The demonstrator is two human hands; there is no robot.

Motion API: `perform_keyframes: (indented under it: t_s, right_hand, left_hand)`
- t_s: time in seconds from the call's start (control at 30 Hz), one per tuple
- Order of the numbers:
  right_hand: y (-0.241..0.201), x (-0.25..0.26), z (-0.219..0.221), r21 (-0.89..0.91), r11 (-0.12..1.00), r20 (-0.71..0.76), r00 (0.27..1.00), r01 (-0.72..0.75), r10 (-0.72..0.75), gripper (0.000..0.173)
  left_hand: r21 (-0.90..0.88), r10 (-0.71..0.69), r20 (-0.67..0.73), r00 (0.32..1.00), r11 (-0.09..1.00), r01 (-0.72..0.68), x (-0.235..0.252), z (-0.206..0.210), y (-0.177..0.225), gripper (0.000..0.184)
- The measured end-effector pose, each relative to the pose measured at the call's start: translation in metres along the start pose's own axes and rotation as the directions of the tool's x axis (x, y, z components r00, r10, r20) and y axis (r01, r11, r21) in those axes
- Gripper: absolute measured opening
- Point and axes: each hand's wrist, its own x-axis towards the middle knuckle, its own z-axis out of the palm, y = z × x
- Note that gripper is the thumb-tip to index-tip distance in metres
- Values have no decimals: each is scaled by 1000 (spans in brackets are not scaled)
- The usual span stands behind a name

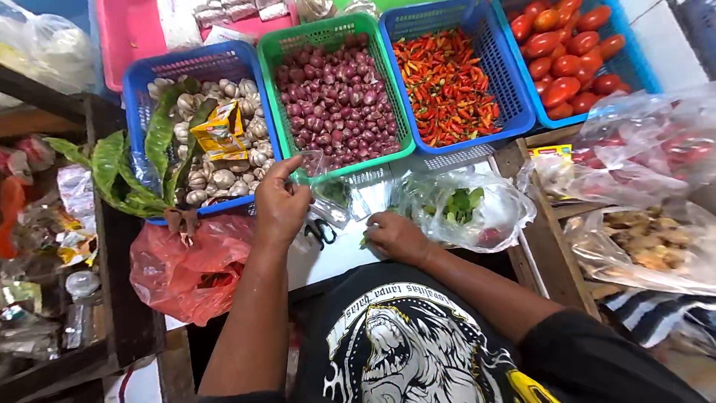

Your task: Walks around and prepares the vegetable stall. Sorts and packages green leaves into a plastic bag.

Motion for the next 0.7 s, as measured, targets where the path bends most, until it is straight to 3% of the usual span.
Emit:
perform_keyframes:
  t_s: [0.07,0.3,0.4,0.47,0.53,0.6,0.7]
  right_hand:
    - [5,5,18,28,999,139,989,-47,42,16]
    - [-6,13,15,86,968,339,920,-237,195,24]
    - [-15,3,-13,284,931,204,964,-227,173,29]
    - [-28,-17,-56,438,866,56,969,-242,242,30]
    - [-29,-46,-104,493,815,13,940,-304,342,25]
    - [-8,-76,-136,451,784,14,882,-426,471,22]
    - [34,-96,-144,263,705,-101,708,-658,699,23]
  left_hand:
    - [52,25,47,999,998,-27,-3,-1,5,50]
    - [95,62,98,993,993,-71,-10,9,17,47]
    - [94,73,106,992,992,-83,-9,15,21,48]
    - [65,85,111,990,994,-93,-8,16,22,47]
    - [38,90,99,991,995,-94,-7,15,25,49]
    - [1,88,76,993,996,-88,-5,16,29,50]
    - [-16,101,65,993,995,-100,-5,22,34,50]
